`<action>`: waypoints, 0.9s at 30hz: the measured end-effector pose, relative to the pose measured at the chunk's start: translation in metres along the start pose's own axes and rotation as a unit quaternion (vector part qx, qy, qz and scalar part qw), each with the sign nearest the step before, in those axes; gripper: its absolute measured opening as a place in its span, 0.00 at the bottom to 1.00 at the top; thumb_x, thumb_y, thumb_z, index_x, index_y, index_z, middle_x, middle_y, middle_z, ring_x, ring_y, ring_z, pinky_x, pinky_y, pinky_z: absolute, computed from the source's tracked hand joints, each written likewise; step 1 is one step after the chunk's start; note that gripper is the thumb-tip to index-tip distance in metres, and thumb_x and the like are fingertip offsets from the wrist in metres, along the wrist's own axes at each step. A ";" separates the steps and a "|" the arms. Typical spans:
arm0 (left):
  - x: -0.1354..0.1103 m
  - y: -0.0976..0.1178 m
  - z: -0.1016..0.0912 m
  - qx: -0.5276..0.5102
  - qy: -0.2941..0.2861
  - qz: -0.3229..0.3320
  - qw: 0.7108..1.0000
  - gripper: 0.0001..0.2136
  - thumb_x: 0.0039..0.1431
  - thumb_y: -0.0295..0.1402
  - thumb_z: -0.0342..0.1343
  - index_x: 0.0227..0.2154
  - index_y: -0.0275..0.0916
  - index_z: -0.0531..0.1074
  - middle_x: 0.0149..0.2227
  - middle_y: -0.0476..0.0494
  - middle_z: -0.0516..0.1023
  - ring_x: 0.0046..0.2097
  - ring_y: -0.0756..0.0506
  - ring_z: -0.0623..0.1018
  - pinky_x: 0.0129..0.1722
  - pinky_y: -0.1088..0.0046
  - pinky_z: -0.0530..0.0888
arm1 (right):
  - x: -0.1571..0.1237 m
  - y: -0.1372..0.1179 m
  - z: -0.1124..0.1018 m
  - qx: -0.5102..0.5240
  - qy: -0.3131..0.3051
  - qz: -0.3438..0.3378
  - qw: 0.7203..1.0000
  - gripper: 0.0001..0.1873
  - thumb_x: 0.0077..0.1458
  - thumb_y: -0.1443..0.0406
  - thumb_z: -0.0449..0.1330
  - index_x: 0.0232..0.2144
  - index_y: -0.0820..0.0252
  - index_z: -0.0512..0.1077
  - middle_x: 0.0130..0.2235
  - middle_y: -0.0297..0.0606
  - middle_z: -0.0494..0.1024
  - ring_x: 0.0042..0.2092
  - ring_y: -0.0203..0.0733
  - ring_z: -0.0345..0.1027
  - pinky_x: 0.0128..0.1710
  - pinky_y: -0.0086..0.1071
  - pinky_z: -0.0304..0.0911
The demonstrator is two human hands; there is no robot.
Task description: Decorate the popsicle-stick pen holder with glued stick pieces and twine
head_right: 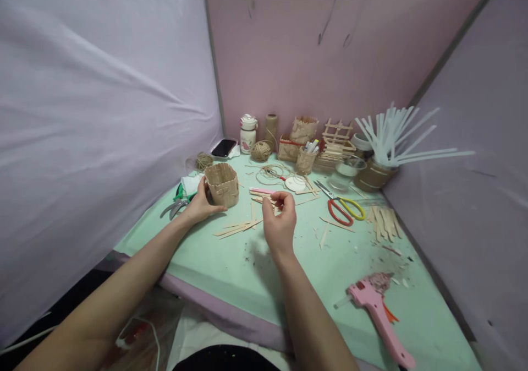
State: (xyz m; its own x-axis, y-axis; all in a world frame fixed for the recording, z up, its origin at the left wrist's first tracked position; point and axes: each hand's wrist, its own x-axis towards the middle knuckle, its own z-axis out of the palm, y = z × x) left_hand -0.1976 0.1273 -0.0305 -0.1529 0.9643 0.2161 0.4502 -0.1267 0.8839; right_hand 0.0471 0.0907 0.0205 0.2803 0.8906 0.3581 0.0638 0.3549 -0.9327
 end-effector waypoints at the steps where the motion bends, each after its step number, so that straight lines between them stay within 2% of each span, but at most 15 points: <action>1: 0.000 0.002 0.001 0.001 0.002 0.001 1.000 0.66 0.29 0.38 0.74 0.66 0.42 0.31 0.65 0.30 0.55 0.66 0.35 0.58 0.63 0.58 0.56 | 0.000 -0.001 -0.003 0.015 0.005 -0.003 1.000 0.08 0.50 0.61 0.60 0.31 0.58 0.65 0.31 0.31 0.66 0.34 0.38 0.60 0.38 0.34 0.58; 7: 0.001 0.010 0.006 0.026 0.031 0.008 0.999 0.63 0.31 0.36 0.73 0.66 0.41 0.35 0.62 0.31 0.60 0.63 0.35 0.62 0.62 0.56 0.58 | -0.003 -0.014 -0.024 0.077 0.036 -0.035 0.996 0.08 0.51 0.62 0.60 0.31 0.58 0.65 0.31 0.30 0.65 0.33 0.36 0.60 0.36 0.32 0.58; 10: 0.002 0.017 0.005 -0.002 0.026 -0.009 1.000 0.61 0.33 0.34 0.72 0.66 0.41 0.35 0.61 0.29 0.62 0.61 0.37 0.67 0.61 0.55 0.62 | -0.006 -0.026 -0.039 0.092 0.045 -0.062 0.993 0.07 0.52 0.63 0.61 0.32 0.58 0.65 0.31 0.31 0.66 0.33 0.36 0.61 0.36 0.32 0.59; 12: 0.003 0.026 0.002 -0.050 0.002 -0.025 0.998 0.57 0.35 0.34 0.71 0.65 0.41 0.38 0.61 0.29 0.63 0.59 0.37 0.69 0.59 0.55 0.65 | -0.007 -0.032 -0.049 0.104 0.052 -0.080 0.990 0.07 0.52 0.63 0.61 0.32 0.57 0.66 0.32 0.31 0.67 0.34 0.36 0.62 0.36 0.31 0.59; 14: 0.004 0.036 -0.002 -0.117 -0.045 -0.028 0.992 0.51 0.39 0.35 0.70 0.63 0.42 0.44 0.61 0.29 0.64 0.58 0.37 0.70 0.57 0.54 0.67 | -0.009 -0.037 -0.058 0.111 0.061 -0.094 0.987 0.06 0.53 0.64 0.61 0.32 0.57 0.66 0.32 0.32 0.67 0.34 0.36 0.62 0.36 0.31 0.59; 16: 0.007 0.045 -0.004 -0.175 -0.091 -0.008 0.980 0.47 0.41 0.35 0.69 0.62 0.42 0.49 0.61 0.30 0.65 0.59 0.36 0.70 0.57 0.53 0.67 | -0.010 -0.040 -0.068 0.109 0.070 -0.106 0.986 0.06 0.53 0.64 0.61 0.33 0.57 0.67 0.32 0.32 0.67 0.34 0.36 0.62 0.35 0.31 0.59; 18: 0.012 0.050 -0.004 -0.207 -0.111 0.015 0.972 0.45 0.41 0.35 0.69 0.61 0.43 0.51 0.61 0.31 0.65 0.60 0.36 0.69 0.58 0.52 0.66 | -0.011 -0.044 -0.077 0.103 0.081 -0.119 0.984 0.06 0.52 0.64 0.62 0.33 0.57 0.68 0.32 0.33 0.68 0.33 0.36 0.62 0.34 0.31 0.59; 22: 0.020 0.049 0.000 -0.205 -0.087 0.021 0.975 0.45 0.39 0.35 0.70 0.60 0.41 0.53 0.61 0.30 0.65 0.60 0.36 0.69 0.58 0.51 0.66 | -0.014 -0.057 -0.102 0.079 0.122 -0.162 0.976 0.06 0.50 0.65 0.63 0.32 0.57 0.69 0.31 0.34 0.69 0.32 0.38 0.63 0.32 0.33 0.59; 27: 0.026 0.032 0.002 -0.095 -0.007 0.037 0.995 0.44 0.35 0.35 0.71 0.58 0.41 0.56 0.57 0.32 0.68 0.58 0.36 0.70 0.57 0.51 0.67 | -0.011 -0.078 -0.141 -0.023 0.196 -0.215 0.956 0.07 0.49 0.65 0.65 0.30 0.56 0.69 0.29 0.32 0.70 0.31 0.37 0.64 0.33 0.34 0.59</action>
State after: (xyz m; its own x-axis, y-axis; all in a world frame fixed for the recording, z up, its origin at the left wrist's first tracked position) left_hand -0.1860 0.1488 0.0024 -0.1128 0.9536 0.2792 0.2850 -0.2382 0.9285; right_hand 0.1743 0.0130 0.0829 0.5553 0.4866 0.6744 0.2938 0.6439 -0.7065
